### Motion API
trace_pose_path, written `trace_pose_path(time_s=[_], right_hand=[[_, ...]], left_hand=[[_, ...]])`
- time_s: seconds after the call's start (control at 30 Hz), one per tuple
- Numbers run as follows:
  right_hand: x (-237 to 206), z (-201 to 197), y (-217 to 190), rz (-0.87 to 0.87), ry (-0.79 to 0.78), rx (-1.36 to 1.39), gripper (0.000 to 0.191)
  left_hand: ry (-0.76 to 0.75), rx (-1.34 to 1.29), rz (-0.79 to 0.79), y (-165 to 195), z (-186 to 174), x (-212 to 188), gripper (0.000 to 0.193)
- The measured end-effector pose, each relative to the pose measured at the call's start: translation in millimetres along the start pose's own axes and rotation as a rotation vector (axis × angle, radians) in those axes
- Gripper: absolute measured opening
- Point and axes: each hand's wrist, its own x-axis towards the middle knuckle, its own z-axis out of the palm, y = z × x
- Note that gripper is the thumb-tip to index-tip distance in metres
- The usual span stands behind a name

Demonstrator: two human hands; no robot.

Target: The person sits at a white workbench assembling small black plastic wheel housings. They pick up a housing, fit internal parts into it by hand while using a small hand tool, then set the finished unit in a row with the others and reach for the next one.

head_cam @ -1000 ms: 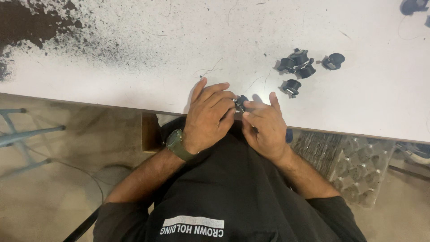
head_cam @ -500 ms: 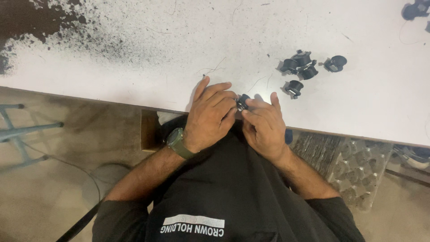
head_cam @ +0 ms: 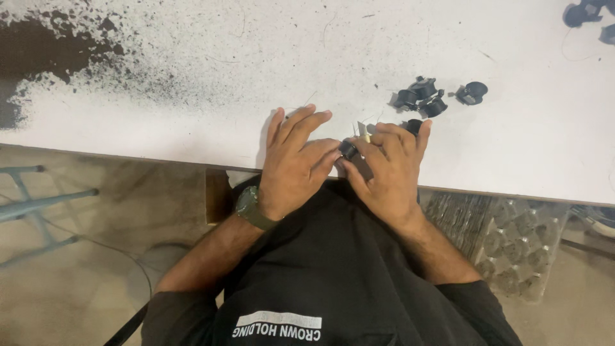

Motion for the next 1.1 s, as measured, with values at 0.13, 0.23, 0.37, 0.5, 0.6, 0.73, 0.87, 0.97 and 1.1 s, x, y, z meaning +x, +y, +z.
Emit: trace_pose_path(time_s=[0.13,0.23,0.37,0.5,0.6,0.73,0.87,0.97,1.1], right_hand=[[0.5,2.7,2.9,-0.008,0.007,0.011,0.041],[-1.6,3.2,4.2,-0.005,0.031,0.033,0.04],[-0.8,3.1,4.7,-0.016,0.045,0.057,0.039],[1.1,-1.3,5.3,-0.065,-0.001,0.06,0.04],[2.1,-3.1,5.4,-0.108,-0.022,0.076,0.041],[3.6,-1.4,5.3,-0.076,0.003,0.074,0.04],[2.0,-1.9,4.9,-0.056,-0.018,0.076,0.04],[-5.5,-4.4,1.8,-0.082,0.061,0.088,0.042],[-20.5,-0.4,-5.6,-0.046,0.18,0.243,0.029]], left_hand=[[-0.008,-0.029,0.039,-3.5,0.3,-2.3,0.011],[-0.011,-0.001,0.095,-7.8,-3.7,-5.6,0.011],[-0.05,0.054,0.219,-6.1,-8.1,-4.2,0.014],[-0.053,0.02,0.306,3.2,-11.5,4.2,0.015],[-0.088,-0.121,0.081,9.4,-13.3,12.7,0.013],[-0.145,-0.298,-0.107,7.5,-24.0,18.4,0.009],[-0.239,-0.258,-0.143,5.0,-27.5,17.1,0.009],[-0.256,-0.188,-0.171,5.4,-18.7,15.6,0.013],[-0.242,-0.173,-0.209,7.9,-4.6,9.8,0.015]])
